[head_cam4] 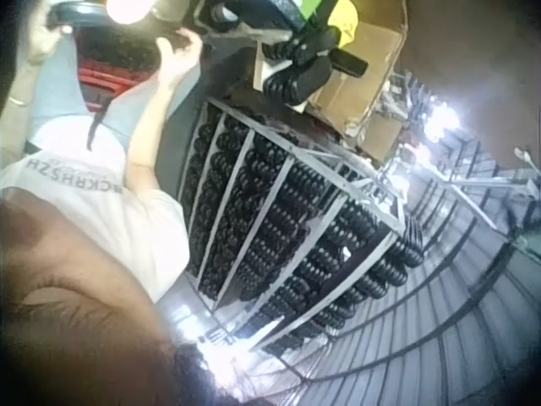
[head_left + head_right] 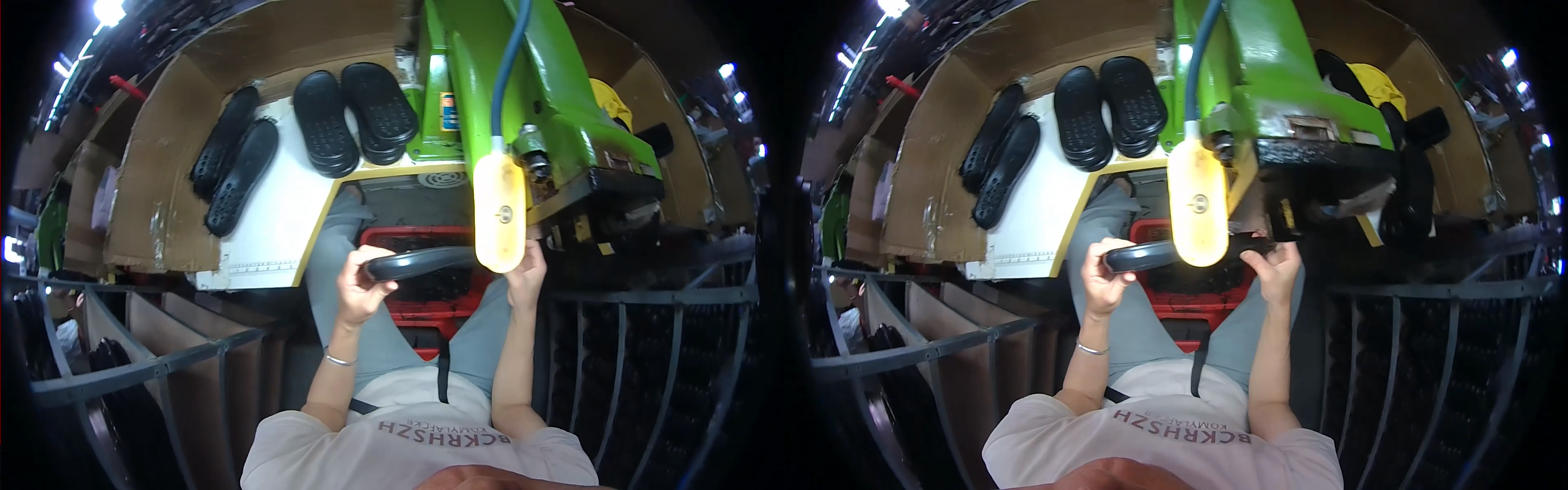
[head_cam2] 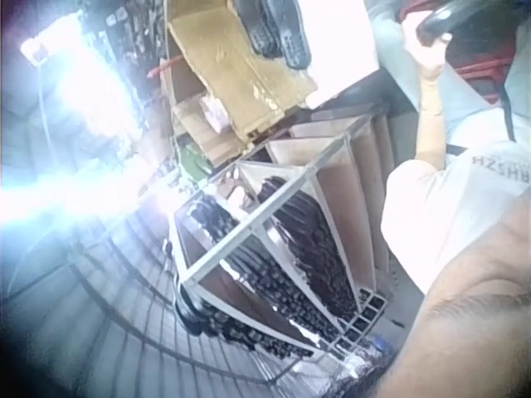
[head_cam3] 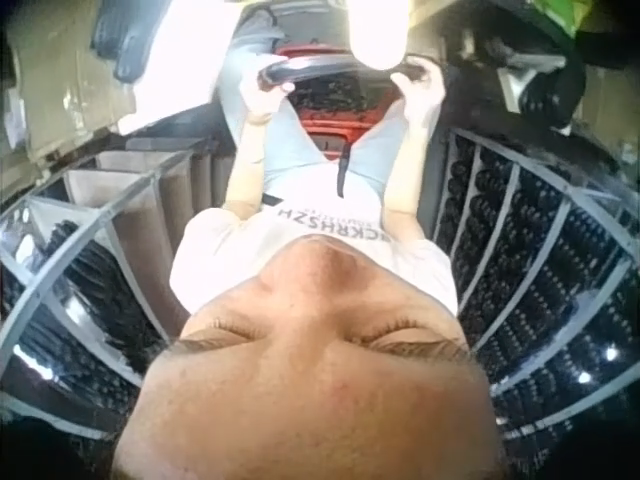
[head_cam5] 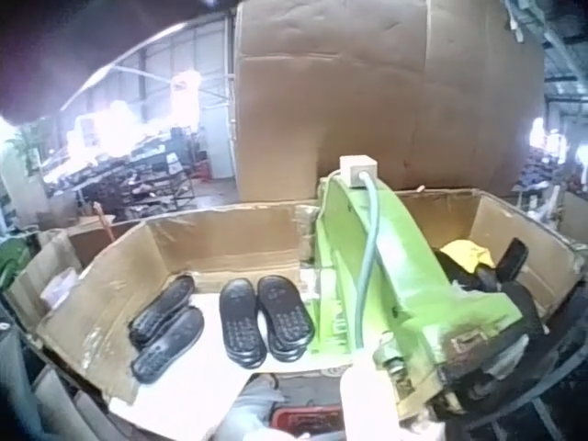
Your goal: The recorder is processing the edges of shoe soles using an industrial buffing/trimming machine.
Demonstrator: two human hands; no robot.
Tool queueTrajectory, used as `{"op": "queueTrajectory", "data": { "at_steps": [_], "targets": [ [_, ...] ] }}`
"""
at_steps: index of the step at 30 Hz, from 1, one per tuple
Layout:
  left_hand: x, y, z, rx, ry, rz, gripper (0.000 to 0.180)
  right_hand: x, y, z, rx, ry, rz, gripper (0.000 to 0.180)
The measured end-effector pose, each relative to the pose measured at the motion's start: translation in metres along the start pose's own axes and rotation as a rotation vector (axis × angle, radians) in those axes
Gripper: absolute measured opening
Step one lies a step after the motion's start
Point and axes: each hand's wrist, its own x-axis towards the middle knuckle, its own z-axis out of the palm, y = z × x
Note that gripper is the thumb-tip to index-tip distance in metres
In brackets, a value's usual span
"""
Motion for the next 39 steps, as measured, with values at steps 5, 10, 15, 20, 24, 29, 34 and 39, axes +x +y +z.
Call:
{"op": "queueTrajectory", "data": {
  "at_steps": [5,10,15,20,24,29,34,39],
  "targets": [
    [0.011,-0.033,0.079,-0.329,-0.035,-0.034,0.049,0.013,-0.035,-0.070,-0.129,0.187,-0.252,0.046],
    [0.015,-0.051,0.116,-0.105,-0.057,0.003,0.046,0.015,-0.074,-0.108,-0.316,0.290,-0.373,0.048],
    [0.008,-0.063,0.103,-0.129,-0.014,-0.068,0.049,0.017,-0.108,-0.074,-0.556,0.229,-0.508,0.048],
    [0.007,-0.043,0.053,-0.392,0.058,-0.124,0.056,0.016,-0.091,-0.030,-0.494,0.128,-0.449,0.050],
    [0.004,0.000,-0.020,-0.319,0.192,-0.039,0.049,0.001,-0.048,0.025,-0.258,-0.064,-0.193,0.063],
    [0.021,0.111,-0.080,0.365,0.182,0.460,0.049,-0.032,0.024,0.043,-0.414,-0.338,0.089,0.061],
    [0.084,0.120,-0.066,0.989,0.077,0.814,0.032,-0.058,0.050,0.039,-0.458,-0.510,0.261,0.042],
    [0.160,0.045,-0.082,1.159,0.030,0.593,0.027,-0.070,0.052,0.035,-0.564,-0.546,0.323,0.040]
  ]
}}
